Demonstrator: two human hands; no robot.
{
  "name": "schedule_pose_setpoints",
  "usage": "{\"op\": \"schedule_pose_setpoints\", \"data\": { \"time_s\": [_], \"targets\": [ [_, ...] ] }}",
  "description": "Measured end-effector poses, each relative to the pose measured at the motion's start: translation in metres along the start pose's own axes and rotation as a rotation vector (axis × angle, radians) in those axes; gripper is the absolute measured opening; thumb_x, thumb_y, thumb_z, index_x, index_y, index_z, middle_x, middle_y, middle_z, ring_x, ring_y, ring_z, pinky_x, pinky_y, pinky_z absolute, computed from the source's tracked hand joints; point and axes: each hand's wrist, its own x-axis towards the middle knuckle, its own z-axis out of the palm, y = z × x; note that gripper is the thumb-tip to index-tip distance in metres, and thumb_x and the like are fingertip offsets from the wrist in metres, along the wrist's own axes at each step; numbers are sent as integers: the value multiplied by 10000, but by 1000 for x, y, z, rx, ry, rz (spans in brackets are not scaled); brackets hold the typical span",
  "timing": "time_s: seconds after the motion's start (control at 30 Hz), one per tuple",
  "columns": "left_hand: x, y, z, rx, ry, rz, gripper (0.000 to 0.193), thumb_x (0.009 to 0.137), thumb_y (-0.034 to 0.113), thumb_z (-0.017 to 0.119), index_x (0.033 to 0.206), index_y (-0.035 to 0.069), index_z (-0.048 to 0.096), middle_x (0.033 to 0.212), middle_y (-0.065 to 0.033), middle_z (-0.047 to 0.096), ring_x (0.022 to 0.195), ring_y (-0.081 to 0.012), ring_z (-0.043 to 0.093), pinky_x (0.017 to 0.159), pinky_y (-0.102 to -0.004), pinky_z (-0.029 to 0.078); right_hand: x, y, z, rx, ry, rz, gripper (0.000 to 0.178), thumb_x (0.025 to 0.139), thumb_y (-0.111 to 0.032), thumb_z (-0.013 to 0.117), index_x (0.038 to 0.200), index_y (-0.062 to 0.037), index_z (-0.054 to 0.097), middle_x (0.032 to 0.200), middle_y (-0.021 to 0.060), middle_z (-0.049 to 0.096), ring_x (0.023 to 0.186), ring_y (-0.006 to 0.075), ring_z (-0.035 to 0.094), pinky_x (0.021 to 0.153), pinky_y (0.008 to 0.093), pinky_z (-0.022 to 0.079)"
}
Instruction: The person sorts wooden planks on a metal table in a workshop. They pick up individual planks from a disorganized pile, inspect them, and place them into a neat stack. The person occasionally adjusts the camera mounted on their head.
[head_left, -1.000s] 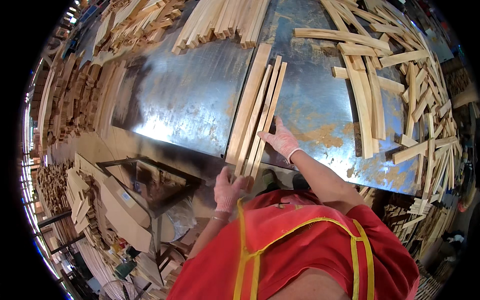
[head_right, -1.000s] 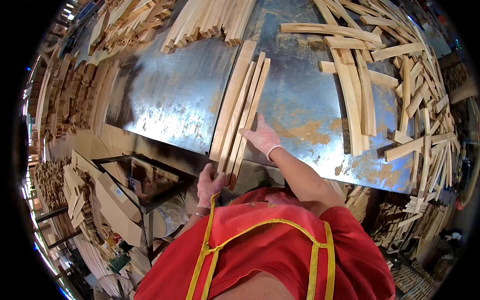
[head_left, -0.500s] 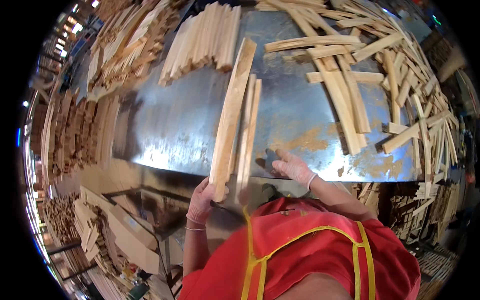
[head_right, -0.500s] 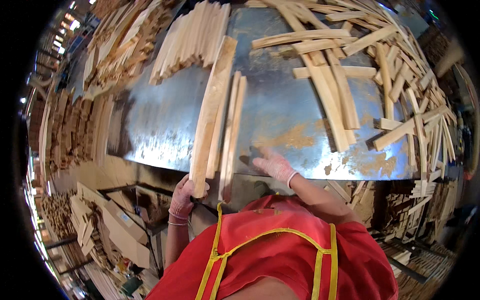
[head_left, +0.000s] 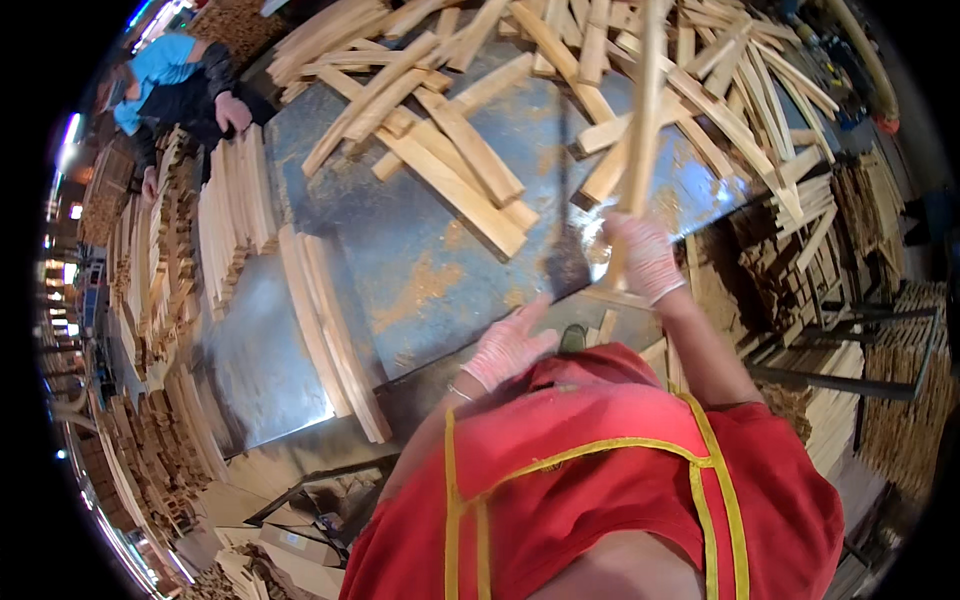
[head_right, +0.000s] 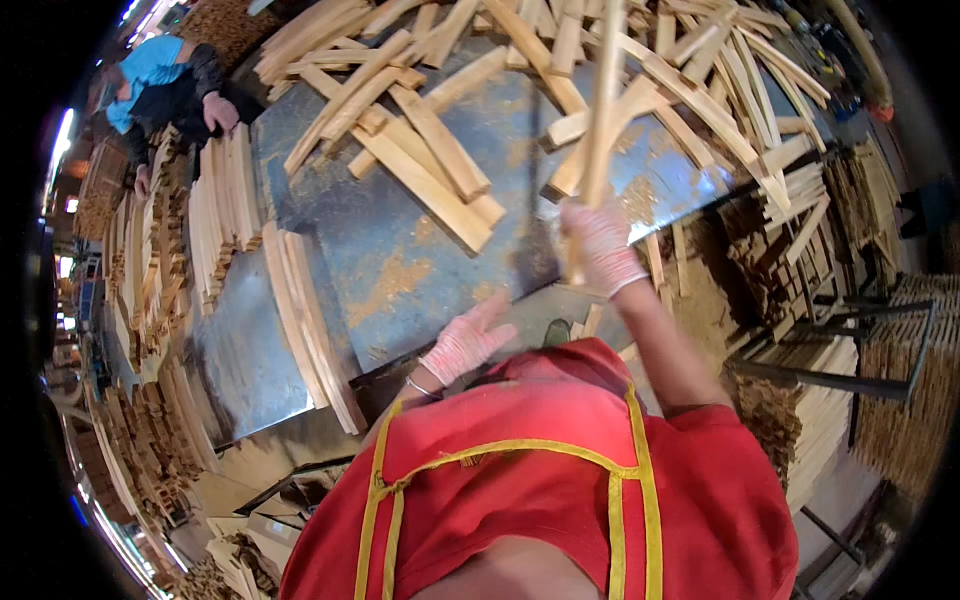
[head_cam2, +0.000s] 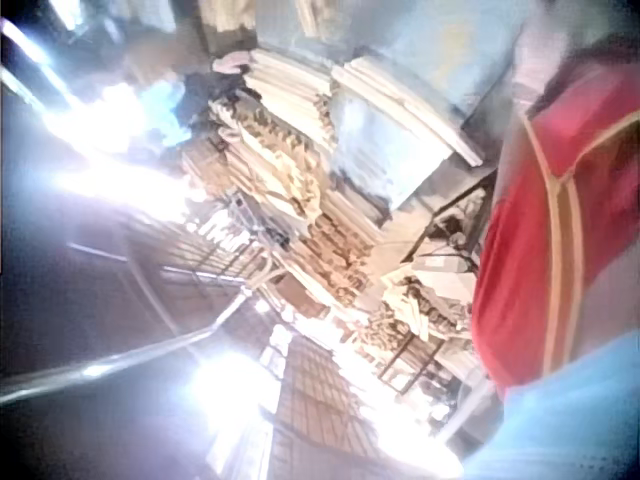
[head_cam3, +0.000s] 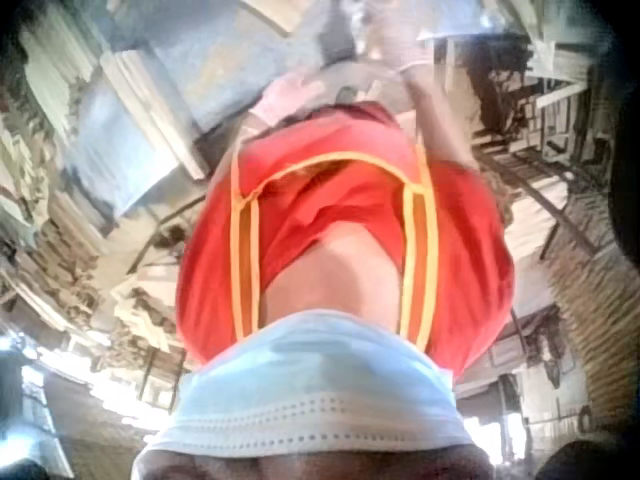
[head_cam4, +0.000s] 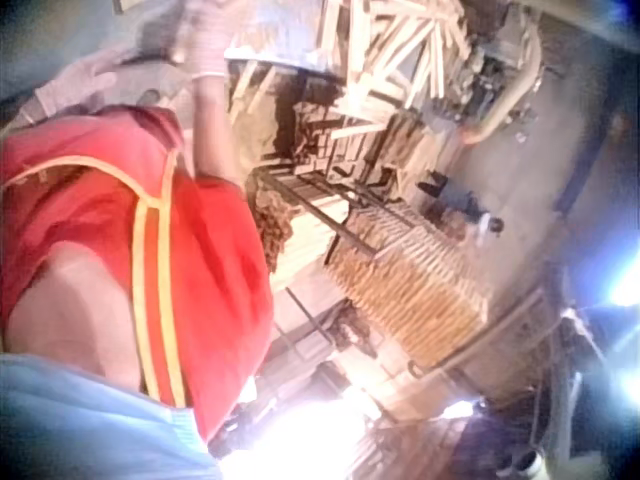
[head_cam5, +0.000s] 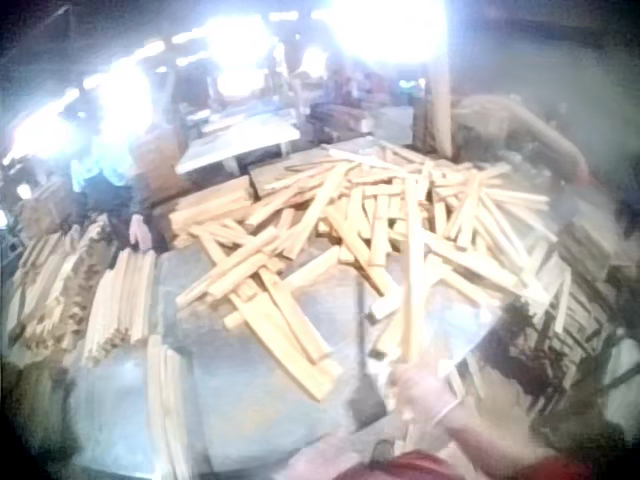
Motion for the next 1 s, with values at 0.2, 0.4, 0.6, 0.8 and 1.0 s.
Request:
{"op": "schedule_pose_setpoints", "data": {
  "time_s": [0.2, 0.4, 0.6, 0.8, 1.0],
  "targets": [
    [-56, -96, -25, 64, 277, 19, 299, 955, 95, 693, 1248, 65, 743, 1141, -64, 772, 1008, -188, 721, 924, -317, 574, -19, 88, -227, 57, 594, -23, 263, 889, -174, 721, 1081, -43, 598, 731, 18, 565, 648, 160, 565, 583, 330, 460],
    [-77, -19, -71, -113, 98, -478, 271, 1005, 184, 704, 1193, -3, 762, 1075, -64, 781, 995, -137, 698, 930, -315, 560, -144, 142, -269, -10, 695, 162, 374, 883, -112, 678, 1219, -11, 546, 801, 45, 562, 653, 147, 535, 565, 323, 445],
    [-12, 73, -46, -369, -252, -285, 300, 987, 254, 719, 1164, 18, 774, 1026, -89, 787, 949, -182, 717, 888, -349, 573, -202, 175, -248, 182, 837, 290, 664, 917, -10, 688, 1518, 7, 405, 797, 24, 557, 620, 117, 535, 531, 280, 476],
    [34, 98, -14, -225, -340, -222, 308, 982, 274, 717, 1154, 25, 775, 1022, -100, 783, 953, -204, 716, 882, -359, 574, -194, 162, -264, 421, 812, 276, 449, 920, -74, 722, 1320, 1, 531, 798, 30, 577, 657, 154, 579, 600, 334, 526],
    [111, 140, 39, -59, -346, -226, 318, 977, 294, 714, 1145, 31, 777, 1018, -112, 780, 956, -226, 715, 876, -369, 575, -165, 181, -383, 298, 967, 246, 646, 864, -38, 684, 1479, -39, 484, 890, 56, 615, 702, 160, 578, 646, 331, 510]
  ]
}}
